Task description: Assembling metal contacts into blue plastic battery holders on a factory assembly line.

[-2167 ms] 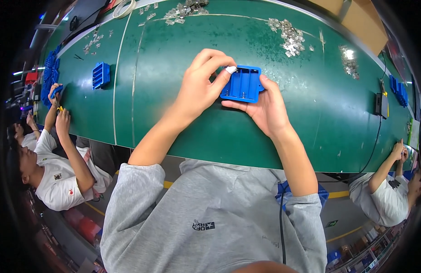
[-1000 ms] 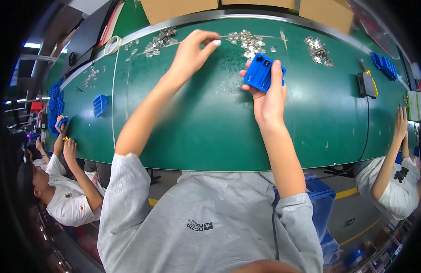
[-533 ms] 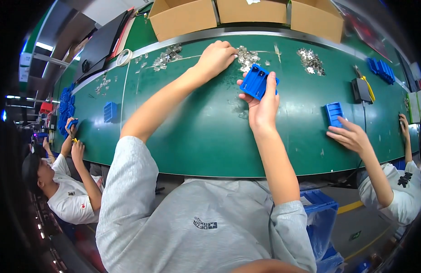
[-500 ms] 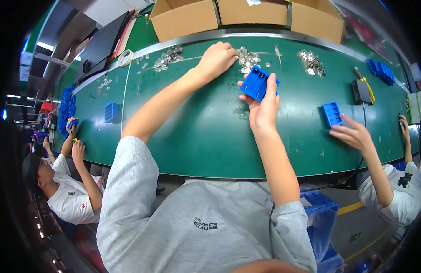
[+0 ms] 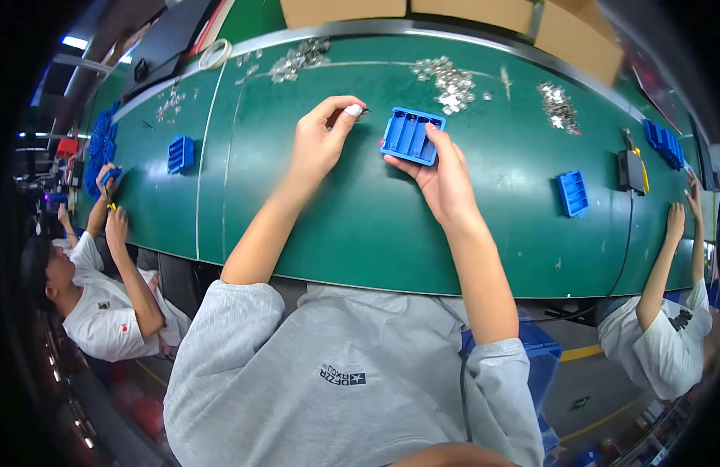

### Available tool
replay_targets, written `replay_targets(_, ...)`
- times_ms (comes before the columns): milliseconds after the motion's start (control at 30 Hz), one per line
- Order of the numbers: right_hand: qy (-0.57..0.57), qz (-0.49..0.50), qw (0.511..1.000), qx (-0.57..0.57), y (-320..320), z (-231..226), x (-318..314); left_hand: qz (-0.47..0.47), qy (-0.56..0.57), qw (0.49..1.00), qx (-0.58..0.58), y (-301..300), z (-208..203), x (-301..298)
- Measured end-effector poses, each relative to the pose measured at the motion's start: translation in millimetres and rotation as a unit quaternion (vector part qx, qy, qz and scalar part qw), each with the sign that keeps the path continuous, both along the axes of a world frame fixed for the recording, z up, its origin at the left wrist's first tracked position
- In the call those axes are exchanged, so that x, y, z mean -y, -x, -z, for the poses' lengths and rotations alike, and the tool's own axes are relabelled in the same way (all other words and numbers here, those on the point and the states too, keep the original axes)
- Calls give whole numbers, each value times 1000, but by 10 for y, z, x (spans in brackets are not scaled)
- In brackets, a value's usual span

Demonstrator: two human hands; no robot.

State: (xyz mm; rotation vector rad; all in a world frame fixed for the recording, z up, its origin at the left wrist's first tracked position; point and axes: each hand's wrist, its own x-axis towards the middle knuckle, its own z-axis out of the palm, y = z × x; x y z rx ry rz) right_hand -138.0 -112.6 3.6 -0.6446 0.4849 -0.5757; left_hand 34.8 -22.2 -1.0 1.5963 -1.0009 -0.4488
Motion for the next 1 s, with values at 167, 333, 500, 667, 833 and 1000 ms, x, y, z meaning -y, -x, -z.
replay_targets(167, 10, -71, 997, -37, -81, -37, -165, 18, 6, 998, 66, 0, -130, -156)
replay_targets(333, 3, -87, 995, -49, -85, -29, -231, 27, -8, 998, 57, 0, -95, -236)
replay_targets(500, 24, -74, 995, -62, -73, -18, -199, 52, -3, 997, 60, 28, -104, -213)
replay_targets(667, 38, -88, 993, -69, -88, -42, -219, 45, 10, 990, 133, 29, -65, -201)
replay_targets(833, 37, -84, 993, -78, -86, -55, -233, 43, 2, 990, 131, 38, -49, -192)
replay_targets(1000, 42, -85, 992, -83, -85, -22, -237, 43, 11, 988, 147, 100, -68, -184)
